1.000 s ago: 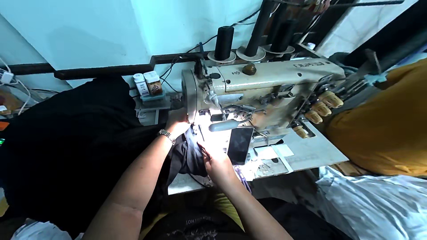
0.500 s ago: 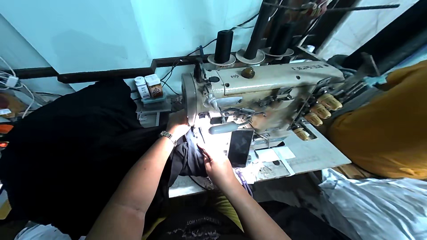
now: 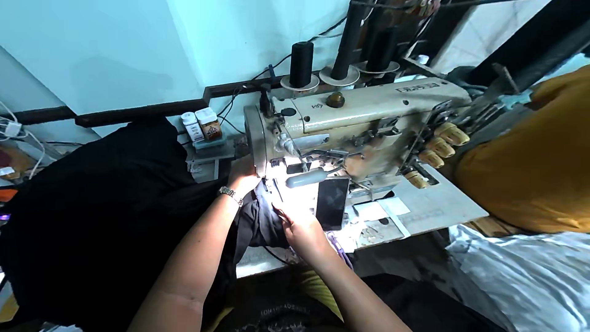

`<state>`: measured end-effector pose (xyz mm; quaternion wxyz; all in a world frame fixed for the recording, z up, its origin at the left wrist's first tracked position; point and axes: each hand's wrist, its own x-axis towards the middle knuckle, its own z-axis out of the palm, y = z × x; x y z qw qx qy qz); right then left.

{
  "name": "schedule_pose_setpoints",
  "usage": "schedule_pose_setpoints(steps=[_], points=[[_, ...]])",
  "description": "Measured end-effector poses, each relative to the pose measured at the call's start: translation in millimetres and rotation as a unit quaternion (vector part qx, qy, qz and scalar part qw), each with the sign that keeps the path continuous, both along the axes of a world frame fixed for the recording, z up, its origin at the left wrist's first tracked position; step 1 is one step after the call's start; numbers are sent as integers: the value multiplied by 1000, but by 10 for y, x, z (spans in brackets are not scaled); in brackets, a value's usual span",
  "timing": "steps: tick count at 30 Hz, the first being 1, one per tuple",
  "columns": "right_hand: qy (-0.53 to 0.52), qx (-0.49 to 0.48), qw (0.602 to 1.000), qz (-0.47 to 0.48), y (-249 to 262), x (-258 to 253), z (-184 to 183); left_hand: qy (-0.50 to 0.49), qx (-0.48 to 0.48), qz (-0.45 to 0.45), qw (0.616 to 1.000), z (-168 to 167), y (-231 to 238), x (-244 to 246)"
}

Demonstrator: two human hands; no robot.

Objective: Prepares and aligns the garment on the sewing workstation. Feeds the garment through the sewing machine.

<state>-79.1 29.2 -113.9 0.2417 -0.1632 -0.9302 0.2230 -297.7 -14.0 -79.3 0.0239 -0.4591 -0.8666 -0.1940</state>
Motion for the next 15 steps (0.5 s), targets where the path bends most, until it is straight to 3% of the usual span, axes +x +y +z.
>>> schedule_pose_setpoints(steps=[3, 7, 9, 15], points=[[-10, -3, 1000, 4, 5, 7, 31, -10, 41, -6, 999, -19, -47, 19], [-41, -36, 998, 16, 81, 19, 73, -109, 162, -39, 980, 25, -285, 41], [-26, -39, 999, 18, 104, 29, 32, -83, 171, -50, 980, 23, -512, 157], [25, 9, 999, 18, 82, -2, -22, 115, 142, -89, 979, -162, -1011, 786]])
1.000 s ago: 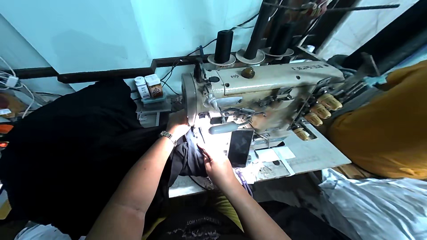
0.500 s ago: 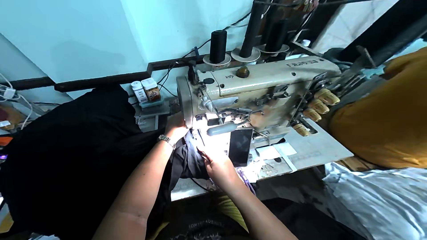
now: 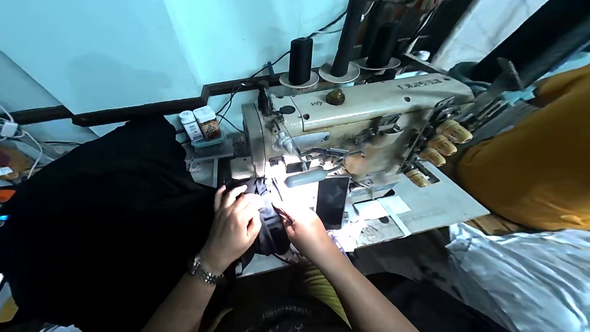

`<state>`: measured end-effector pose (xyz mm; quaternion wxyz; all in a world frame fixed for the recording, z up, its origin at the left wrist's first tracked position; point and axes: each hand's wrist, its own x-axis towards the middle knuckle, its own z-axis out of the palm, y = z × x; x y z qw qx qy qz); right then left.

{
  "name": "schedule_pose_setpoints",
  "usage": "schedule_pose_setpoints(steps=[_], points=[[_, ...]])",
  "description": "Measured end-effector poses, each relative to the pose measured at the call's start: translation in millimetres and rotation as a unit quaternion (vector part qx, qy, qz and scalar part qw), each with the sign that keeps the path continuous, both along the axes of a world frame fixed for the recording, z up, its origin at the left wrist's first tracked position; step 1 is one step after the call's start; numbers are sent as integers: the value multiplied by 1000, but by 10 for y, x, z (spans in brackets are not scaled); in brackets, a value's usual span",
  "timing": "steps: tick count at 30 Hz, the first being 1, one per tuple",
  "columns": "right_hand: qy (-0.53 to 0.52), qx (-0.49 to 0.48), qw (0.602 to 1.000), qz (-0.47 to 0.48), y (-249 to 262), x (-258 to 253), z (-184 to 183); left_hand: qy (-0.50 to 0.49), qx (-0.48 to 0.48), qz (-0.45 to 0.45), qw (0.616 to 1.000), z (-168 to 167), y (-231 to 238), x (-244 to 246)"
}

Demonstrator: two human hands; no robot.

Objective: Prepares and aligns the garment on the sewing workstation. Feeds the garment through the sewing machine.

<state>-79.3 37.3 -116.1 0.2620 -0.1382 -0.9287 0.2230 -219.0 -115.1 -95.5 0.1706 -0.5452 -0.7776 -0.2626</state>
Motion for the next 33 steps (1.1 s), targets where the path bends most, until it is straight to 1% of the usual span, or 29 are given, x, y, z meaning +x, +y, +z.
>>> schedule_pose_setpoints(steps=[2, 4, 8, 12, 15, 17, 19, 20, 22, 23, 25, 26, 27, 28, 29, 30, 31, 32, 33], points=[[-7, 6, 1000, -3, -23, -23, 15, 22, -19, -1, 1000, -98, -20, 7], [-12, 7, 1000, -6, -43, -47, 32, 25, -17, -6, 1000, -146, -12, -72], [-15, 12, 1000, -14, -40, -74, 27, -9, 7, -38, 999, -150, 39, -165], [-66, -17, 998, -3, -30, -103, 83, -33, 14, -35, 999, -144, 87, -307], [-32, -15, 999, 2, -1, -122, 34, 2, -1, 6, 1000, -85, 102, -279], [-13, -31, 999, 7, 16, -114, -12, 38, -3, 6, 999, -40, 60, -156], [3, -40, 999, 10, 28, -107, -56, 42, -41, -44, 997, 22, -34, -40], [2, -44, 999, 12, 32, -101, -56, 41, -81, -70, 993, 49, -79, 10], [-29, -47, 998, 16, 43, -85, -5, 70, -168, -82, 980, 63, -140, 102], [-58, -45, 997, 19, 53, -78, 46, 89, -194, -78, 974, 60, -164, 138], [-118, -34, 992, 34, 98, -59, 156, 98, -182, -88, 974, 92, -230, 230], [-134, -28, 990, 45, 131, -44, 188, 77, -160, -119, 977, 136, -279, 305], [-124, -14, 991, 55, 165, -26, 179, 40, -147, -175, 973, 194, -337, 393], [-99, 3, 993, 64, 195, -7, 145, -8, -137, -253, 958, 258, -381, 477], [-51, 30, 996, 72, 227, 6, 81, -61, -134, -331, 932, 320, -404, 548], [10, 65, 994, 84, 267, 9, 1, -100, -127, -388, 907, 363, -407, 602], [60, 90, 989, 100, 309, 14, -68, -126, -116, -417, 892, 391, -406, 639], [87, 93, 984, 124, 331, 39, -108, -147, -100, -428, 886, 409, -409, 662], [89, 77, 981, 152, 330, 95, -111, -167, -84, -430, 883, 422, -417, 669]])
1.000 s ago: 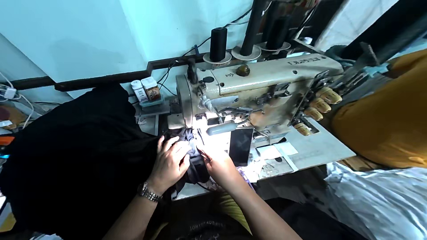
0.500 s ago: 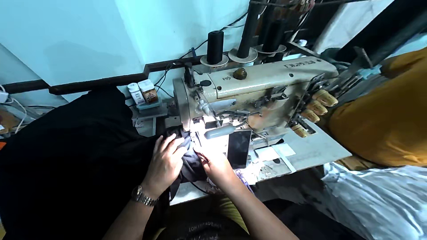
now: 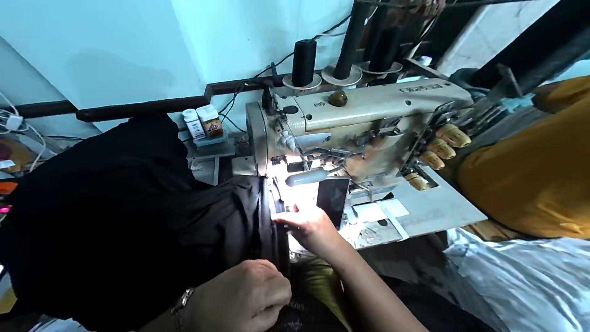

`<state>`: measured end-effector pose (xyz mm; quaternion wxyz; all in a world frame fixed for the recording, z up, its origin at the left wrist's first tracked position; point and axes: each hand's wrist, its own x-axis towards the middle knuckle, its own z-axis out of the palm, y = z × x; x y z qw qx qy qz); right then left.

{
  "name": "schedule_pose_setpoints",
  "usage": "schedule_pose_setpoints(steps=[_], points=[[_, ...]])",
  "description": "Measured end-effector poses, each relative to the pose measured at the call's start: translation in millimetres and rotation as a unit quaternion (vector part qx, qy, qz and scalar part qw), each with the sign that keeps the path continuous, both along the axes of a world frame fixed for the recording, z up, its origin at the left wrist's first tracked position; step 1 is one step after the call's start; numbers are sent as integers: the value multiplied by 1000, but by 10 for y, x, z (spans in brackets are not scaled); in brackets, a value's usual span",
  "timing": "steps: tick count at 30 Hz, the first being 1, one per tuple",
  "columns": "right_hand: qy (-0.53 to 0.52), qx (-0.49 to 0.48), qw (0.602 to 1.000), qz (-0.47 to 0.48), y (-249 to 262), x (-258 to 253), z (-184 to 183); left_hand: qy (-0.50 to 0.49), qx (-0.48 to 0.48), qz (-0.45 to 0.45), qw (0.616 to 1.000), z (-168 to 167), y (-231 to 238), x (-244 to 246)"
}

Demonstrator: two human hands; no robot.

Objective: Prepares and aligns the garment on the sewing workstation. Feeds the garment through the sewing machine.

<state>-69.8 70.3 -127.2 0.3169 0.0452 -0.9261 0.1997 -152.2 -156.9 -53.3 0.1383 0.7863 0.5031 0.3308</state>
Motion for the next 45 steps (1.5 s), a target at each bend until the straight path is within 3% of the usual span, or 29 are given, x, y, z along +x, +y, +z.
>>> schedule_pose_setpoints(steps=[5, 7, 10, 13, 17, 26, 32, 33, 35, 37, 39, 42, 45], points=[[-32, -109, 986, 121, -67, 273, 28, -98, 81, 101, 987, -170, 27, 49], [-12, -154, 979, 130, -46, 302, 88, -20, 130, 209, 969, -363, 131, 29], [-3, -158, 979, 133, -6, 304, 126, 180, 134, 345, 911, -681, 244, -253], [3, -140, 981, 133, 34, 289, 126, 219, 121, 391, 886, -597, 197, -401], [17, -154, 977, 148, 55, 319, 117, 253, 96, 396, 877, -355, 103, -319], [-11, -107, 991, 85, 85, 160, -11, 293, 28, 375, 879, -304, 232, -534], [-25, -102, 994, 18, 65, -62, 5, 337, -15, 417, 844, -91, 271, -637], [-27, -96, 995, 25, 63, -59, 9, 329, -7, 412, 850, -50, 214, -587], [-34, -86, 994, 63, 51, -18, 13, 271, 17, 345, 899, 18, 52, -438], [-49, -75, 992, 85, -17, 90, 4, 150, 33, 187, 970, 30, -54, -274], [-66, -75, 990, 102, -106, 235, -15, 65, 28, 70, 995, -62, -44, -154], [-80, -91, 987, 108, -169, 437, -7, 61, 73, 165, 982, -395, 9, -45], [-69, -119, 984, 114, -148, 520, 44, 162, 148, 304, 927, -851, 175, -171]])
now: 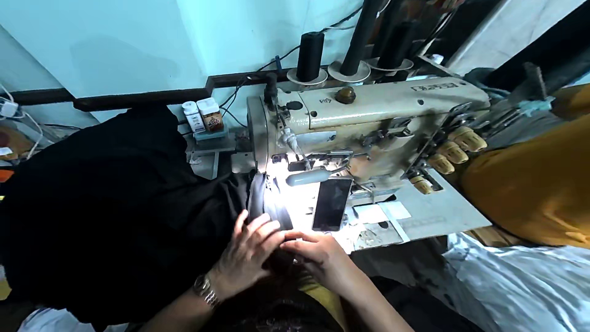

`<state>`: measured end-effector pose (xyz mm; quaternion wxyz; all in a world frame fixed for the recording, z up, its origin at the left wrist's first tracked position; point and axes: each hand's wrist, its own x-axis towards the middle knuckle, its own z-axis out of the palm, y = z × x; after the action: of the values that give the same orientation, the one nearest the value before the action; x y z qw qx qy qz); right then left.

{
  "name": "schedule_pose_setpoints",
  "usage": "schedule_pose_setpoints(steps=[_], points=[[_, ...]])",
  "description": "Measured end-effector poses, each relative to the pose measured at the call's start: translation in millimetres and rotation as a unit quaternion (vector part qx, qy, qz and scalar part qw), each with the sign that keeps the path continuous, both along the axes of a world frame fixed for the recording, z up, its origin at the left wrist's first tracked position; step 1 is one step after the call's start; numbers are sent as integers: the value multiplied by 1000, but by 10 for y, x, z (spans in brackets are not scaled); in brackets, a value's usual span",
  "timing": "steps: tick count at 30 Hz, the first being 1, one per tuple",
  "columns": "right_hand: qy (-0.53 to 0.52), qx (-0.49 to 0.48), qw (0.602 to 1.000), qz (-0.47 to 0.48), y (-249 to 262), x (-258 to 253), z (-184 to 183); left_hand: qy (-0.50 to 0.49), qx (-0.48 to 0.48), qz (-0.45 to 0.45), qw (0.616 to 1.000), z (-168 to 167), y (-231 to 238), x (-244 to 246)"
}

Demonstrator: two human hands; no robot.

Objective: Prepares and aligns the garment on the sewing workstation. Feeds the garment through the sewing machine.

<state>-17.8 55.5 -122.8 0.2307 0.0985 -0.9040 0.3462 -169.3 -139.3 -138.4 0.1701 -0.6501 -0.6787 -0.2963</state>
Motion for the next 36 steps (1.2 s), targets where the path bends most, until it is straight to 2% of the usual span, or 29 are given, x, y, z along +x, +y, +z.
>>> schedule_pose_setpoints(steps=[2, 5, 9, 13, 22, 27, 29, 32, 34, 36], points=[[2, 11, 1000, 4, 6, -2, 13, 52, 54, 90, 993, -222, 76, -162], [12, 9, 1000, 9, 49, -6, 50, 64, 67, 153, 984, -30, 48, -271], [43, -9, 999, 13, 81, 17, 94, 73, 30, 160, 984, 231, -83, -174], [32, -6, 999, 4, 72, 23, 7, 78, -12, 152, 985, 274, -123, -187], [69, 58, 994, -67, 193, -444, -47, 89, -128, 158, 975, 548, 163, -636], [27, 17, 995, -95, 207, -589, -20, 95, -214, 229, 945, 840, 113, -554], [23, 17, 996, -83, 196, -579, -15, 88, -212, 180, 957, 983, -52, -372], [25, 23, 999, -25, 146, -486, 1, 19, -175, -56, 983, 1013, -263, -57], [4, 32, 999, -9, 40, -327, 11, -57, -170, -207, 962, 924, -263, 66], [-9, 18, 1000, 6, -84, -130, -22, -89, -139, -226, 960, 762, -230, 133]])
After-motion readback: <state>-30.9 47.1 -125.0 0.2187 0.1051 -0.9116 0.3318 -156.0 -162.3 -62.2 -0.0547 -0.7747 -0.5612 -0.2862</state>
